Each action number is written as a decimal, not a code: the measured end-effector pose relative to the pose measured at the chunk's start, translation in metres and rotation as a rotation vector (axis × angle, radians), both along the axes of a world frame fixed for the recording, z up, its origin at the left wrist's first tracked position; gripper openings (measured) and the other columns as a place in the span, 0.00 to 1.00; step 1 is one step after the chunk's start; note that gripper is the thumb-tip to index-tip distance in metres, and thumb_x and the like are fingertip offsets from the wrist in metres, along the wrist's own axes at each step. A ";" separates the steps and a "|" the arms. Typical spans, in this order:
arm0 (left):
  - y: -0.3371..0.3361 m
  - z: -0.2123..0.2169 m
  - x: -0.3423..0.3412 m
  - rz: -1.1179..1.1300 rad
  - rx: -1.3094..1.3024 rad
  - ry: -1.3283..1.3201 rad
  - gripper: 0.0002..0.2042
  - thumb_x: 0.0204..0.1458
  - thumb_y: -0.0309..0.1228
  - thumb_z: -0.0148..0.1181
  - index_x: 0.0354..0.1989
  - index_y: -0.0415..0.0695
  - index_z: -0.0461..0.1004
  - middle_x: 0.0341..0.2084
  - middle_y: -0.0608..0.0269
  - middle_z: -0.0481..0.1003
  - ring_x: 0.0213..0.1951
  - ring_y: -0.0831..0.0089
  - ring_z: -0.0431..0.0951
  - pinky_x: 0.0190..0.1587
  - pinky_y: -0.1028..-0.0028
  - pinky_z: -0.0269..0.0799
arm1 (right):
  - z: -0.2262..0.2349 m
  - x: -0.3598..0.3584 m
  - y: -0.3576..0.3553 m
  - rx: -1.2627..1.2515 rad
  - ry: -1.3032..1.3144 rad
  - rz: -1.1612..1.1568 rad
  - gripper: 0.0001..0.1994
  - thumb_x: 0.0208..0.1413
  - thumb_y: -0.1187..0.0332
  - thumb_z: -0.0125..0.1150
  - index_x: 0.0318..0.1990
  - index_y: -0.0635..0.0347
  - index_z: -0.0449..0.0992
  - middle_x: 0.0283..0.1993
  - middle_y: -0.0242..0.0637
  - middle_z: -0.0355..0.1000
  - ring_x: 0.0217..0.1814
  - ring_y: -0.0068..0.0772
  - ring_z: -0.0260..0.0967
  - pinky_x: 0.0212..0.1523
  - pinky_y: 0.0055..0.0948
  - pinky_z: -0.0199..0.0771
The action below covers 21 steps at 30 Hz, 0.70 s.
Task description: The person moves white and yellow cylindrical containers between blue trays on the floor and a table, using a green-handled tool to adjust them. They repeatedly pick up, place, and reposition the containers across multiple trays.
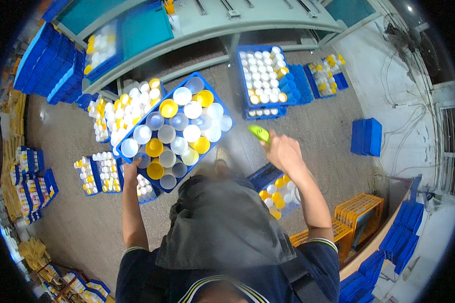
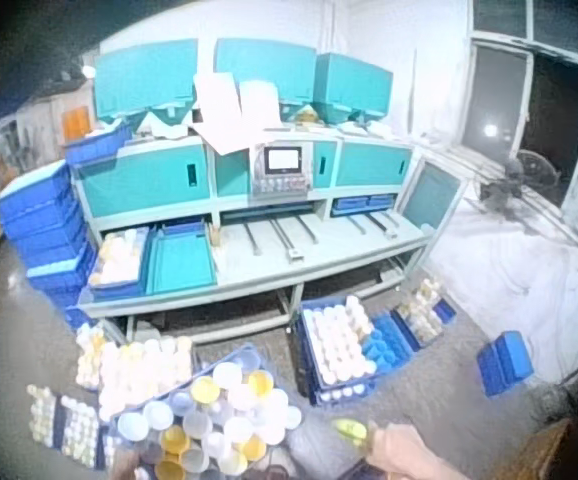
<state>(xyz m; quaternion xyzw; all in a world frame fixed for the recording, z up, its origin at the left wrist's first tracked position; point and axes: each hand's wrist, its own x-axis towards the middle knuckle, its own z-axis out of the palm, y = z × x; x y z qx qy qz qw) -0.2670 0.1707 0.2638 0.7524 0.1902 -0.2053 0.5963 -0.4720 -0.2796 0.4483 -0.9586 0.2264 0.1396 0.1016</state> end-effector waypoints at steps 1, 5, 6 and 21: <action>-0.001 -0.001 0.008 0.045 -0.075 0.015 0.19 0.48 0.27 0.65 0.49 0.34 0.74 0.41 0.59 0.79 0.37 0.69 0.80 0.41 0.70 0.76 | -0.003 0.005 -0.007 0.010 0.041 0.021 0.19 0.61 0.57 0.55 0.47 0.67 0.73 0.27 0.58 0.76 0.33 0.58 0.77 0.34 0.48 0.78; -0.018 -0.019 0.056 0.286 -0.230 0.229 0.19 0.54 0.26 0.59 0.55 0.37 0.71 0.49 0.55 0.77 0.49 0.62 0.78 0.50 0.65 0.75 | -0.022 0.013 -0.035 0.108 0.097 -0.084 0.18 0.62 0.57 0.55 0.46 0.66 0.73 0.31 0.59 0.76 0.37 0.61 0.77 0.39 0.51 0.77; -0.028 -0.026 0.072 0.303 -0.359 0.224 0.21 0.54 0.26 0.58 0.57 0.37 0.69 0.50 0.55 0.76 0.51 0.61 0.77 0.53 0.64 0.74 | -0.030 0.016 -0.042 0.116 0.108 -0.097 0.19 0.62 0.56 0.55 0.47 0.65 0.73 0.32 0.59 0.76 0.37 0.61 0.77 0.40 0.52 0.76; -0.242 -0.113 0.452 0.444 -0.676 0.124 0.21 0.63 0.41 0.55 0.56 0.39 0.67 0.48 0.56 0.71 0.45 0.60 0.74 0.50 0.67 0.73 | -0.095 0.175 -0.125 0.260 0.399 -0.453 0.25 0.60 0.52 0.55 0.57 0.63 0.68 0.45 0.62 0.75 0.49 0.64 0.73 0.48 0.52 0.73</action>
